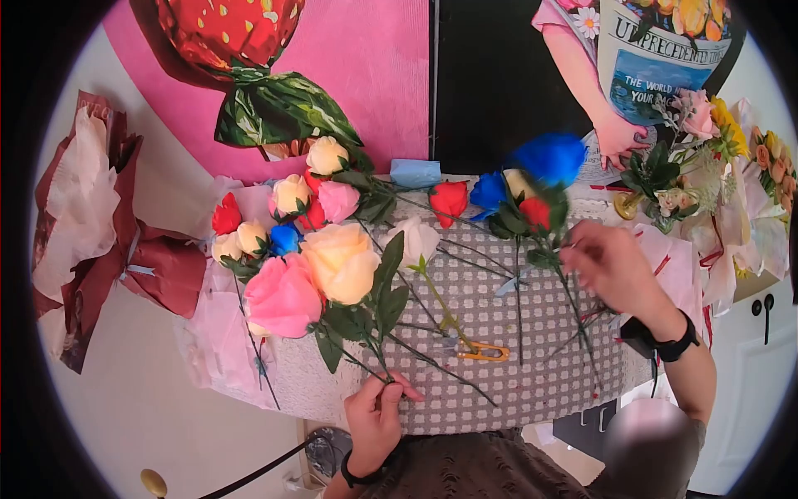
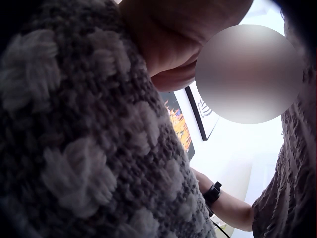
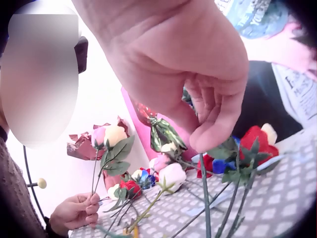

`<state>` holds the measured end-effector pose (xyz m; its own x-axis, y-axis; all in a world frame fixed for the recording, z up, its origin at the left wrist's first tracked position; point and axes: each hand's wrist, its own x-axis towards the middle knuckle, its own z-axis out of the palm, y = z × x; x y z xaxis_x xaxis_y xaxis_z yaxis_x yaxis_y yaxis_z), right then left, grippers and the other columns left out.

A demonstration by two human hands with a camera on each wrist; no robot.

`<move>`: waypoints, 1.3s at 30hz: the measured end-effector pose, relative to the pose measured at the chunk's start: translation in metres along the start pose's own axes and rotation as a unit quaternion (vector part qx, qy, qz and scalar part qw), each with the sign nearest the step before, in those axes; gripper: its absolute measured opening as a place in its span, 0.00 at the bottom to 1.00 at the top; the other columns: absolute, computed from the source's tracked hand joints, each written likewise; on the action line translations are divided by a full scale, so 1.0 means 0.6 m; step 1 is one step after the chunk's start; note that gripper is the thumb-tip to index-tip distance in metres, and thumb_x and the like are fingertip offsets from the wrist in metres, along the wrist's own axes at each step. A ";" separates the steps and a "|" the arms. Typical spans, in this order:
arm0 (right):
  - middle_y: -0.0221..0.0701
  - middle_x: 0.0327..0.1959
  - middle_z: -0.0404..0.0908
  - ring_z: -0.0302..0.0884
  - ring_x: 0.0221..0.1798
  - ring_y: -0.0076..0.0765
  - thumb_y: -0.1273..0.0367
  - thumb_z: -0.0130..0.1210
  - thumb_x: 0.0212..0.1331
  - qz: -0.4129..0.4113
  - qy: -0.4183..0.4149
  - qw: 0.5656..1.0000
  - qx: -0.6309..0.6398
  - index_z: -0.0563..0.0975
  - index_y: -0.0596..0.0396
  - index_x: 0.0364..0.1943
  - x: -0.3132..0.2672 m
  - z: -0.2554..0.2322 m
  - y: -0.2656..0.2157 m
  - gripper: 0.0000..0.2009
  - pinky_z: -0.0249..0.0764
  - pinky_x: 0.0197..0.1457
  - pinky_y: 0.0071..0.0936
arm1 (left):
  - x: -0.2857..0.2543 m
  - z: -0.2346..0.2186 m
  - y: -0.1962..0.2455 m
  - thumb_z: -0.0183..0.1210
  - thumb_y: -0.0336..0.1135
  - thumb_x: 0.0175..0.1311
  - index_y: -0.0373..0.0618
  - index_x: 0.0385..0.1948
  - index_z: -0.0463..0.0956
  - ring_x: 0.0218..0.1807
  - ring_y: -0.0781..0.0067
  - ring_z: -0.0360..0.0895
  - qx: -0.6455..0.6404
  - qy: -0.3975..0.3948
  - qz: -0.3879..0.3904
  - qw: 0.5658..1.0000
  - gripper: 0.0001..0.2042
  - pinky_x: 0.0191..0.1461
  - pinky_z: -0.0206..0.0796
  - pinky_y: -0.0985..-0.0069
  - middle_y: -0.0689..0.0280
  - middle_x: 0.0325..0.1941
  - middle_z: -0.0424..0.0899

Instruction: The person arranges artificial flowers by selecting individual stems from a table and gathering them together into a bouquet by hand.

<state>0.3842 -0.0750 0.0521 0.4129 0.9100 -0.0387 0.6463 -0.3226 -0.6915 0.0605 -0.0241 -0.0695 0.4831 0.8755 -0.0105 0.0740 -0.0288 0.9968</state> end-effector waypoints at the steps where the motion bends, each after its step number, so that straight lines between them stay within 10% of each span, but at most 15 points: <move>1: 0.39 0.19 0.79 0.80 0.21 0.36 0.72 0.56 0.58 0.000 -0.002 1.000 -0.001 0.74 0.64 0.29 0.005 -0.009 0.008 0.07 0.72 0.26 0.31 | 0.000 0.001 -0.001 0.48 0.27 0.71 0.33 0.33 0.74 0.29 0.79 0.79 -0.007 0.001 0.004 1.000 0.08 0.33 0.66 0.84 0.63 0.25 0.82; 5: 0.41 0.19 0.79 0.80 0.22 0.37 0.71 0.57 0.58 0.102 0.007 0.988 -0.114 0.75 0.64 0.27 0.025 -0.036 0.050 0.09 0.73 0.26 0.31 | -0.001 0.000 -0.004 0.47 0.26 0.70 0.33 0.33 0.74 0.29 0.79 0.79 -0.020 0.003 0.000 1.000 0.08 0.33 0.66 0.84 0.63 0.25 0.83; 7: 0.45 0.21 0.79 0.81 0.26 0.46 0.69 0.58 0.57 -0.055 0.066 0.877 -0.473 0.75 0.62 0.27 0.030 -0.026 0.072 0.09 0.75 0.28 0.38 | -0.002 -0.003 -0.004 0.47 0.26 0.70 0.33 0.33 0.74 0.30 0.79 0.79 -0.016 0.001 -0.008 1.000 0.08 0.33 0.67 0.84 0.63 0.25 0.83; 12: 0.47 0.23 0.78 0.80 0.32 0.53 0.71 0.54 0.55 -0.243 -0.051 0.944 -0.218 0.74 0.63 0.34 0.068 0.072 -0.014 0.08 0.77 0.35 0.44 | -0.001 0.003 -0.002 0.47 0.26 0.70 0.33 0.33 0.74 0.29 0.82 0.78 -0.016 0.008 -0.012 1.000 0.08 0.33 0.66 0.84 0.63 0.25 0.83; 21: 0.40 0.29 0.80 0.80 0.31 0.45 0.69 0.54 0.57 -0.254 -0.052 0.906 -0.335 0.76 0.60 0.30 0.191 0.141 0.019 0.07 0.78 0.35 0.36 | -0.005 0.000 -0.010 0.48 0.26 0.70 0.35 0.34 0.75 0.23 0.89 0.66 -0.026 0.038 -0.003 0.999 0.07 0.27 0.59 0.87 0.66 0.25 0.84; 23: 0.44 0.31 0.82 0.80 0.29 0.48 0.71 0.55 0.54 -0.157 -0.104 0.969 -0.159 0.78 0.60 0.35 0.171 0.093 -0.020 0.07 0.77 0.35 0.37 | -0.004 0.000 -0.012 0.48 0.26 0.70 0.35 0.35 0.75 0.22 0.91 0.63 -0.028 0.037 0.004 0.999 0.07 0.25 0.56 0.88 0.67 0.25 0.84; 27: 0.38 0.29 0.82 0.78 0.26 0.43 0.69 0.56 0.57 -0.030 -0.258 0.965 0.022 0.79 0.58 0.35 0.142 0.053 -0.058 0.07 0.75 0.35 0.31 | 0.002 -0.010 0.002 0.47 0.27 0.70 0.35 0.34 0.75 0.24 0.88 0.69 -0.012 0.001 -0.005 1.000 0.08 0.28 0.61 0.87 0.65 0.26 0.84; 31: 0.38 0.33 0.82 0.80 0.30 0.45 0.67 0.56 0.58 -0.063 -0.266 0.962 -0.014 0.78 0.58 0.38 0.187 0.065 -0.043 0.09 0.76 0.38 0.35 | 0.008 -0.031 0.029 0.46 0.28 0.72 0.34 0.36 0.74 0.32 0.79 0.79 -0.057 -0.059 -0.026 0.996 0.08 0.37 0.69 0.82 0.62 0.28 0.84; 33: 0.40 0.38 0.81 0.81 0.36 0.47 0.64 0.57 0.58 -0.264 -0.017 0.942 -0.209 0.76 0.58 0.43 0.222 0.102 -0.019 0.14 0.76 0.41 0.41 | 0.015 -0.047 0.043 0.46 0.29 0.72 0.34 0.36 0.73 0.35 0.75 0.81 -0.060 -0.070 -0.034 0.995 0.09 0.40 0.70 0.80 0.62 0.29 0.83; 39: 0.46 0.37 0.81 0.80 0.43 0.54 0.60 0.61 0.50 -0.143 -0.074 0.921 -0.354 0.76 0.58 0.45 0.243 0.136 -0.072 0.21 0.77 0.46 0.44 | 0.040 -0.094 0.104 0.46 0.33 0.74 0.36 0.34 0.71 0.34 0.74 0.81 -0.035 -0.088 -0.017 0.995 0.10 0.43 0.71 0.77 0.62 0.28 0.82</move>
<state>0.3640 0.0926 0.0172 0.1025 0.9928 -0.0619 0.9933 -0.1054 -0.0464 0.0274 0.0226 -0.0034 0.6275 0.7769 -0.0519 0.0351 0.0384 0.9986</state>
